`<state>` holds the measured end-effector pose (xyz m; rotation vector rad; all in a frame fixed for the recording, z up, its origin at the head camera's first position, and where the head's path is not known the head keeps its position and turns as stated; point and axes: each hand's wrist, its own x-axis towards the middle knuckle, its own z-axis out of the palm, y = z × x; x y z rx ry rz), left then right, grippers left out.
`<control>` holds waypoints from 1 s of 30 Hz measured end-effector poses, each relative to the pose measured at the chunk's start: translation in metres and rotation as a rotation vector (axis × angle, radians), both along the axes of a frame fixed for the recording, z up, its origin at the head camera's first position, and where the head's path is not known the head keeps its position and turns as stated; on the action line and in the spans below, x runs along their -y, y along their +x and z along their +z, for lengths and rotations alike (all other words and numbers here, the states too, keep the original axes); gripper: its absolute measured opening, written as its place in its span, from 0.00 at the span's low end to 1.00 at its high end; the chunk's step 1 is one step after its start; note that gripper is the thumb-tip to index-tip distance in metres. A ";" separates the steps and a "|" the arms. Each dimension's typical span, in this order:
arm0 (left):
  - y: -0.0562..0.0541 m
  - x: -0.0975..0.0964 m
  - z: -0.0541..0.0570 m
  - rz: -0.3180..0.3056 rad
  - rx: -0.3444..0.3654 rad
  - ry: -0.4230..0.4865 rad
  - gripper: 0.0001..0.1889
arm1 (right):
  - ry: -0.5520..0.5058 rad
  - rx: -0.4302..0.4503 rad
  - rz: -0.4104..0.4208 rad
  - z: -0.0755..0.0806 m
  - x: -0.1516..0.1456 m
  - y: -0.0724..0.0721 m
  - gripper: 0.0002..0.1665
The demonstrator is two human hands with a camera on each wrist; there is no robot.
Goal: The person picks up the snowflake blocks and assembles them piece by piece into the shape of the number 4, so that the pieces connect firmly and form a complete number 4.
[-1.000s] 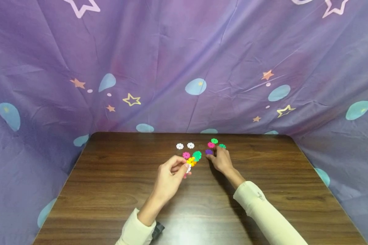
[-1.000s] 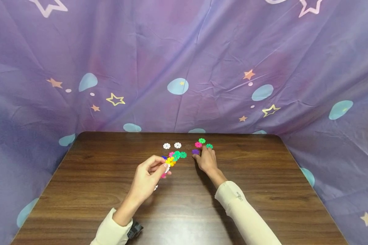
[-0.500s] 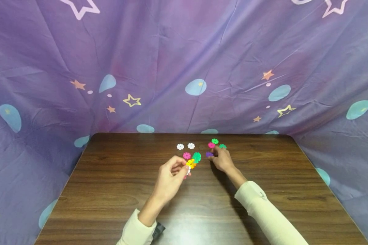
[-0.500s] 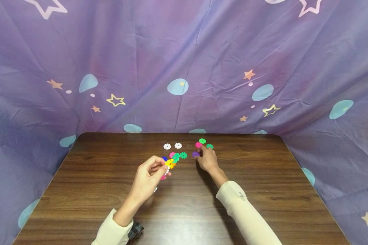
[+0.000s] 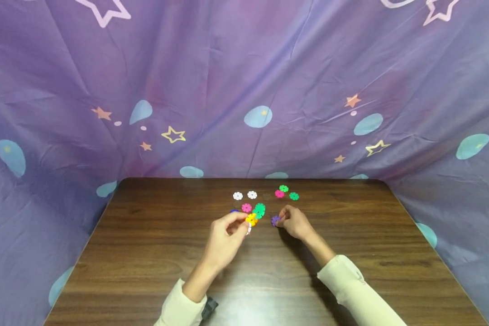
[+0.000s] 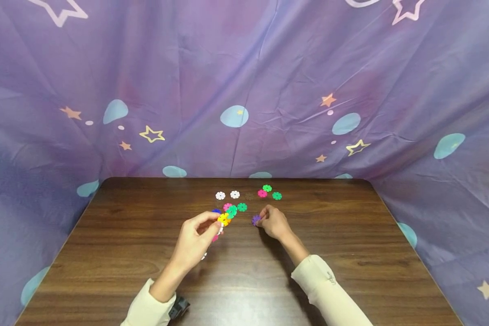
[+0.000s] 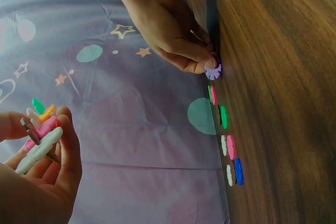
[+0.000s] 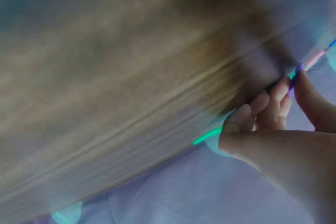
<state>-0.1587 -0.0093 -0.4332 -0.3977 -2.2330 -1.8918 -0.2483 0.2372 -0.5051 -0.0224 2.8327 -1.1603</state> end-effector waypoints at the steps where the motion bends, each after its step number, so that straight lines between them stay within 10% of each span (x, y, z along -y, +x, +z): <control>1: 0.000 0.000 -0.001 0.001 0.000 0.000 0.08 | 0.001 0.000 0.001 0.000 0.000 0.002 0.11; 12: 0.001 0.001 -0.001 -0.018 0.002 0.009 0.06 | -0.079 -0.009 0.001 0.005 0.003 0.018 0.07; 30: -0.001 -0.001 0.000 -0.002 -0.061 -0.036 0.05 | -0.234 -0.163 -0.102 0.070 0.025 0.051 0.13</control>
